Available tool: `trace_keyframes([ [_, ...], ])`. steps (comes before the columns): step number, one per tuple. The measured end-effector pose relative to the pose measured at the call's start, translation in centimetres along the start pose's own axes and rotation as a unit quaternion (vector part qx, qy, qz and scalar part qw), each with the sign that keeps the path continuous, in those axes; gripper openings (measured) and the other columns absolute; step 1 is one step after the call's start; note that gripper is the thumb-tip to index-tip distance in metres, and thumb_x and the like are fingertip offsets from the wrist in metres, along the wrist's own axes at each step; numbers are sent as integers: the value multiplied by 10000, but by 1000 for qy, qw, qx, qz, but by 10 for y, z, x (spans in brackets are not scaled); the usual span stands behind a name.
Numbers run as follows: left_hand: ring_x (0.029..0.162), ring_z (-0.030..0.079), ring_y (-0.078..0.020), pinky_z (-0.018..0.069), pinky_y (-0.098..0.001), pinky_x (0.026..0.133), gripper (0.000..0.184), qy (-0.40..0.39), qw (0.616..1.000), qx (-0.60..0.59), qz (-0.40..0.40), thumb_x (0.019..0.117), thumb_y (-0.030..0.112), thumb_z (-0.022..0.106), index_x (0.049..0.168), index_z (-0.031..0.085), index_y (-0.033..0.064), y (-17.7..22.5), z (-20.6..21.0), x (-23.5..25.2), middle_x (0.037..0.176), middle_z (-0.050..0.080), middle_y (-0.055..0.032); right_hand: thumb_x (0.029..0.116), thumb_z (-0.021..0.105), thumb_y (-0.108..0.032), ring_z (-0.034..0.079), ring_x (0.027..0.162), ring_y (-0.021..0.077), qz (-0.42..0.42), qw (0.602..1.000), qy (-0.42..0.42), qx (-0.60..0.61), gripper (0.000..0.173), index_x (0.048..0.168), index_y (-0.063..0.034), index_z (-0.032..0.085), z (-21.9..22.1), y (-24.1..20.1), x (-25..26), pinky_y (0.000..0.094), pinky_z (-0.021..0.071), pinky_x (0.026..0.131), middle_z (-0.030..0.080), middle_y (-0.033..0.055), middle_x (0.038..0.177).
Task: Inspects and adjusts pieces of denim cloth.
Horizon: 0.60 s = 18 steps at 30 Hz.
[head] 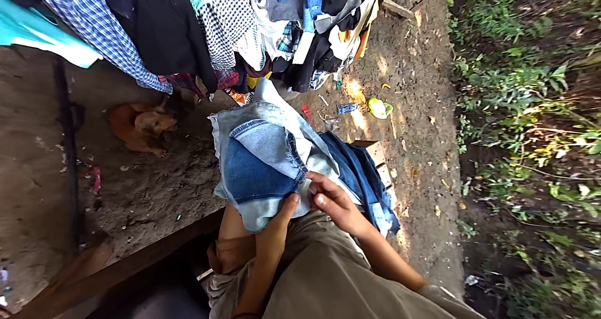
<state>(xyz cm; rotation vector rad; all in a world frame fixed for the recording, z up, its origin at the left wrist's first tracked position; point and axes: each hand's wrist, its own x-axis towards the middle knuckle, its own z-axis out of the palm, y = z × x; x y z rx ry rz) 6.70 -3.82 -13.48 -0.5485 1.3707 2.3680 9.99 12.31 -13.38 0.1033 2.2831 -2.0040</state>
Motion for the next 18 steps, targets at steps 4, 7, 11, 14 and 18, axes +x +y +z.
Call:
trace_keyframes([
  [4,932,727,-118,597,-301,913,264,-15,1000,26,0,788,-44,767,1044,706,-25,-2,-2,0,953,759,-57,1034,587,-351,662,814,42,-86,978,73,-177,416,1204,19,673,8,11,2,266,569,761,722,65,937],
  [7,956,726,-133,598,-322,924,308,-28,999,26,12,779,-16,796,1070,696,-24,-6,-8,2,976,755,-67,1052,544,-230,584,730,-37,-39,995,96,0,242,1111,-39,680,17,4,8,154,502,669,664,-52,862],
  [11,939,725,-126,601,-323,905,305,-21,1000,2,5,770,-29,789,1058,692,-14,-6,-10,2,963,756,-53,1067,442,-444,418,501,-28,170,945,42,277,341,1018,-143,595,7,-13,13,139,334,445,563,-94,711],
  [14,928,725,-112,605,-306,894,293,10,1000,-6,-17,786,-66,742,1065,667,-19,1,-6,2,949,755,-39,1087,412,-385,426,559,-59,121,977,28,176,435,1322,-56,572,-1,-15,4,117,349,493,582,-122,769],
  [18,935,723,-101,602,-303,900,228,0,1000,2,-28,845,-79,695,1066,665,-34,4,-1,-2,957,754,-32,1069,490,-409,582,732,17,-97,975,61,-188,529,1393,-1,579,2,1,-8,194,515,717,670,41,883],
])
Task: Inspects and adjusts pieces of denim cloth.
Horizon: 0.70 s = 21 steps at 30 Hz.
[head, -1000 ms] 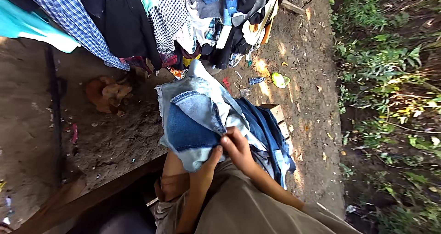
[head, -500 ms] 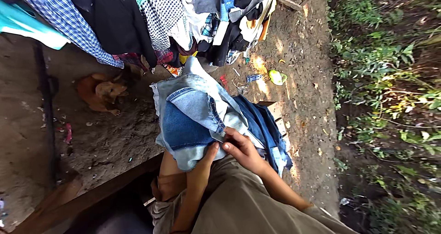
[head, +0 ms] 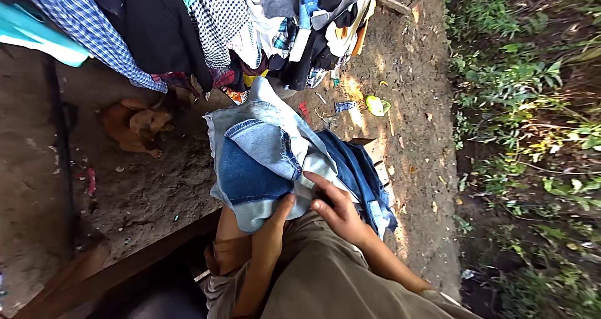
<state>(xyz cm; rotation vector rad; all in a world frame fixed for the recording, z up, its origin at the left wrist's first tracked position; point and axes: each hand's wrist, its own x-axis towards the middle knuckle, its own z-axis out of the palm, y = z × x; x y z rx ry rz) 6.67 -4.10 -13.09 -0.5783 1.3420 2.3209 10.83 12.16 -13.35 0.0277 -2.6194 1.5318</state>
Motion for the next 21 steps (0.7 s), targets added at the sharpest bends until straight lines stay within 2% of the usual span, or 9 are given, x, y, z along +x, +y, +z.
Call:
trace_keyframes([
  [1,930,725,-92,602,-293,900,205,-3,1000,10,-3,858,-80,683,1056,680,-28,0,0,-1,950,759,-25,1061,502,-428,627,756,69,-31,997,12,-63,519,1382,-31,595,3,3,-2,242,542,735,696,86,918],
  [3,914,729,-102,607,-295,889,211,-3,1000,20,-8,845,-84,678,1047,691,-24,1,0,-2,940,760,-37,1059,502,-441,643,731,133,-56,990,20,-130,486,1382,-93,611,7,7,-2,290,552,663,677,110,905],
  [5,929,730,-129,607,-320,900,234,-12,1000,18,-10,836,-74,705,1066,689,-31,5,1,-2,958,758,-64,1063,490,-438,622,701,141,-56,988,21,-143,464,1364,-122,648,9,10,2,286,530,612,655,104,871],
  [8,948,729,-138,606,-329,904,266,0,1000,17,-16,834,-63,719,1094,673,-35,7,2,-3,980,754,-70,1068,499,-395,616,718,121,-49,989,37,-132,421,1305,-115,705,9,14,9,258,524,633,660,100,875],
  [11,947,729,-132,611,-328,899,298,5,1000,5,-8,826,-56,725,1115,658,-29,4,0,-2,981,754,-60,1074,490,-339,607,790,32,18,996,82,-13,432,1283,-23,697,0,15,14,206,523,744,694,49,933],
  [13,931,731,-130,617,-323,882,297,13,1000,-5,-5,818,-67,717,1104,655,-20,3,0,-1,969,753,-49,1078,453,-275,523,713,-59,75,986,112,94,416,1310,12,644,-9,11,15,147,460,656,657,-70,892],
  [14,921,733,-127,619,-321,876,293,19,1000,-7,-5,816,-72,717,1097,654,-16,4,0,-1,961,754,-44,1082,448,-291,506,709,-71,68,986,112,107,427,1331,1,634,-13,9,14,139,447,647,649,-87,893],
  [18,916,732,-116,617,-310,877,289,19,1000,-6,-6,817,-73,722,1093,651,-24,7,5,-3,951,755,-38,1079,466,-404,624,853,33,-57,998,28,-6,458,1344,-78,647,-17,-3,9,200,532,797,683,72,978],
  [21,906,733,-105,618,-299,869,251,16,1000,-6,-12,832,-103,685,1067,671,-14,9,9,-5,941,759,-33,1068,492,-419,636,758,112,-82,993,-3,-81,469,1367,-86,631,-8,-1,9,246,543,694,669,117,905],
])
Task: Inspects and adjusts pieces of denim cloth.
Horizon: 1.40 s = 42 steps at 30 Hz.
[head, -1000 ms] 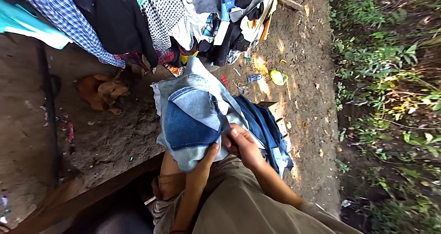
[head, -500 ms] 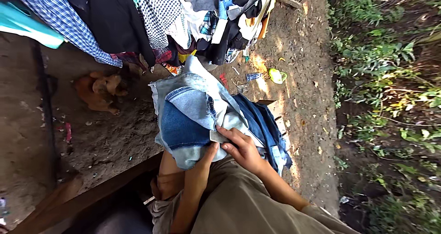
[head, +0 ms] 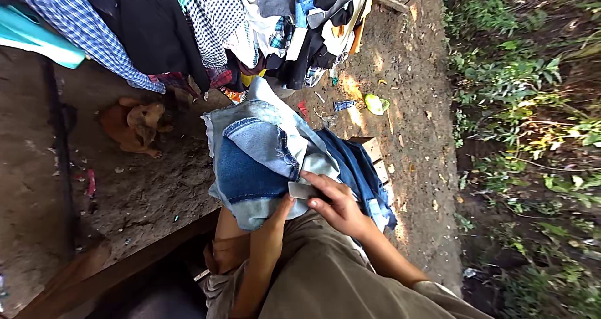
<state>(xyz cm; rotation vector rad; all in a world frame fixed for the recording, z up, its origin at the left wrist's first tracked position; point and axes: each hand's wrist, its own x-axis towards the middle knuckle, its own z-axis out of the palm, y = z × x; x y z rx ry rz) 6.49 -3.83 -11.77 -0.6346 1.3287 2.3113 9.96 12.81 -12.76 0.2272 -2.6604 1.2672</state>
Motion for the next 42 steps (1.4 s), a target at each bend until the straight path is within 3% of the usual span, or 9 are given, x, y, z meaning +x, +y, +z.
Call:
trace_keyframes([
  [3,920,733,-121,613,-311,885,243,-14,1000,-4,5,832,-102,695,1063,675,-29,2,-1,-1,948,759,-54,1065,516,-379,617,742,115,-7,1000,5,-23,405,1326,-115,679,8,7,3,238,524,673,658,102,884],
  [8,934,729,-121,612,-312,890,282,-14,1000,-10,20,827,-69,716,1098,657,-19,1,-4,3,967,753,-47,1060,533,-338,619,881,23,24,992,115,41,377,1294,-90,695,-4,17,7,190,524,839,673,52,949],
  [16,906,736,-111,614,-301,876,192,-41,999,-23,22,858,-88,660,1031,697,-12,4,0,2,934,766,-42,1062,506,-417,633,757,116,-18,1000,-13,-19,459,1355,-90,638,-6,4,7,246,539,692,669,116,911],
  [26,956,732,-150,609,-342,908,241,-84,995,-44,17,852,-26,737,1088,691,-17,4,-6,5,994,758,-74,1048,565,-326,627,921,-11,45,982,9,183,389,1287,-50,698,-2,8,10,172,525,857,709,24,1024],
  [28,960,730,-140,605,-336,915,243,-85,995,-45,24,849,-27,732,1088,693,-9,4,-3,6,995,758,-64,1057,537,-349,602,850,-71,108,950,-7,293,400,1344,-104,666,-8,5,9,137,512,771,717,-88,1042],
  [31,939,732,-126,611,-323,897,224,-45,997,-48,33,856,-76,693,1070,667,-18,5,4,6,966,759,-44,1065,488,-417,501,664,-79,145,924,1,353,433,1396,-172,623,-14,4,9,110,412,576,642,-143,845],
  [36,954,730,-125,604,-319,914,237,-84,995,-32,47,839,-52,743,1070,697,-25,0,2,11,982,762,-55,1076,495,-371,588,868,-59,54,979,-27,197,476,1386,-24,596,-15,7,10,150,511,810,698,7,1082],
  [39,944,729,-120,600,-309,914,208,-68,997,-15,27,854,-73,702,1057,694,-30,6,3,8,969,762,-54,1068,511,-370,632,893,16,29,989,-36,138,486,1356,6,619,-8,13,10,191,532,843,705,107,1060],
  [42,935,733,-131,609,-323,898,229,-61,997,-22,35,834,-65,722,1058,699,-22,5,2,9,972,762,-63,1068,508,-370,638,945,5,46,985,11,166,453,1323,-30,662,-4,15,12,199,531,888,713,52,1063],
])
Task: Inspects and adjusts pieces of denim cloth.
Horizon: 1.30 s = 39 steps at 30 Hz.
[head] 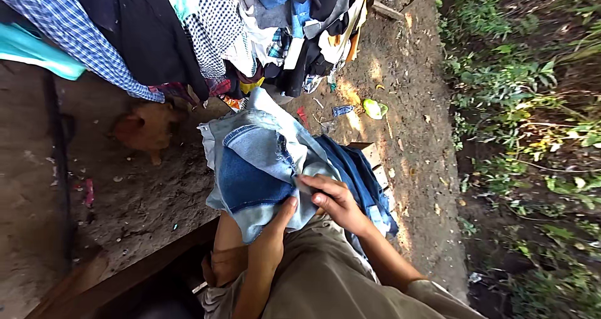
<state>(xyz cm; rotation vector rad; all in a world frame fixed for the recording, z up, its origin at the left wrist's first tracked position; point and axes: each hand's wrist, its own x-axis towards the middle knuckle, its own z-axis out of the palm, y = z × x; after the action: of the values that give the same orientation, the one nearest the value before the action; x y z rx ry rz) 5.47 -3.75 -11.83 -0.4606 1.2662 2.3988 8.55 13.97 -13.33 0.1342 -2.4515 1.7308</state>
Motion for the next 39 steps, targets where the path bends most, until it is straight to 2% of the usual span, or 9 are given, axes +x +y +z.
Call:
trace_keyframes([
  [3,943,733,-131,610,-327,899,233,10,1000,-12,2,834,-77,716,1058,689,-22,1,0,-3,974,761,-58,1071,499,-374,563,853,-71,19,997,46,50,426,1356,-96,650,-6,-3,1,142,487,779,682,-61,1027],
  [6,935,736,-133,611,-324,896,227,8,1000,-23,5,835,-97,708,1049,691,-25,3,3,-4,966,764,-60,1072,502,-379,618,920,-5,-24,1000,10,-5,429,1337,-78,654,-10,-9,2,180,522,855,687,29,1027],
  [9,860,732,-62,609,-251,863,210,32,999,38,18,823,-127,668,1000,663,-14,18,22,-11,875,761,5,1064,507,-407,636,822,85,-64,991,-16,-114,450,1319,-71,662,-8,-17,3,218,535,765,677,109,941],
  [13,883,739,-88,611,-285,866,234,-7,989,94,113,790,24,790,1010,712,8,11,12,-15,913,771,-4,1069,484,-428,657,769,133,-51,978,-36,-199,466,1363,-94,623,-1,-25,3,274,555,674,689,112,944],
  [17,926,731,-89,605,-283,900,250,-9,989,90,116,806,-23,771,1044,698,6,12,11,-18,953,764,-4,1066,502,-409,634,746,127,-55,976,-9,-211,432,1337,-111,657,1,-22,1,256,533,652,668,105,897],
  [25,833,733,-41,617,-243,815,307,45,988,113,93,733,33,794,1002,648,19,26,28,-19,855,760,46,1021,630,-261,651,926,28,-64,987,106,-104,272,1217,-88,707,-1,-22,2,184,545,857,690,40,988],
  [29,821,713,6,593,-188,794,372,92,986,131,52,686,13,779,1002,598,-64,40,40,-19,813,736,42,1022,614,-299,620,844,-67,23,991,105,85,278,1280,-243,702,-9,-23,4,128,517,749,719,-126,1058],
  [33,799,720,-11,604,-199,799,259,63,993,99,29,739,-126,671,970,620,-20,40,37,-16,799,740,50,1041,575,-360,599,824,-58,18,997,22,70,383,1367,-162,609,-11,-20,0,141,517,752,681,-77,988],
  [39,911,739,-114,613,-297,881,207,-5,999,31,26,824,-51,724,1020,722,15,12,-1,-13,947,768,-41,1050,561,-356,600,866,-57,-11,998,-35,49,433,1359,-55,594,-7,-16,-3,142,516,813,686,-6,1011],
])
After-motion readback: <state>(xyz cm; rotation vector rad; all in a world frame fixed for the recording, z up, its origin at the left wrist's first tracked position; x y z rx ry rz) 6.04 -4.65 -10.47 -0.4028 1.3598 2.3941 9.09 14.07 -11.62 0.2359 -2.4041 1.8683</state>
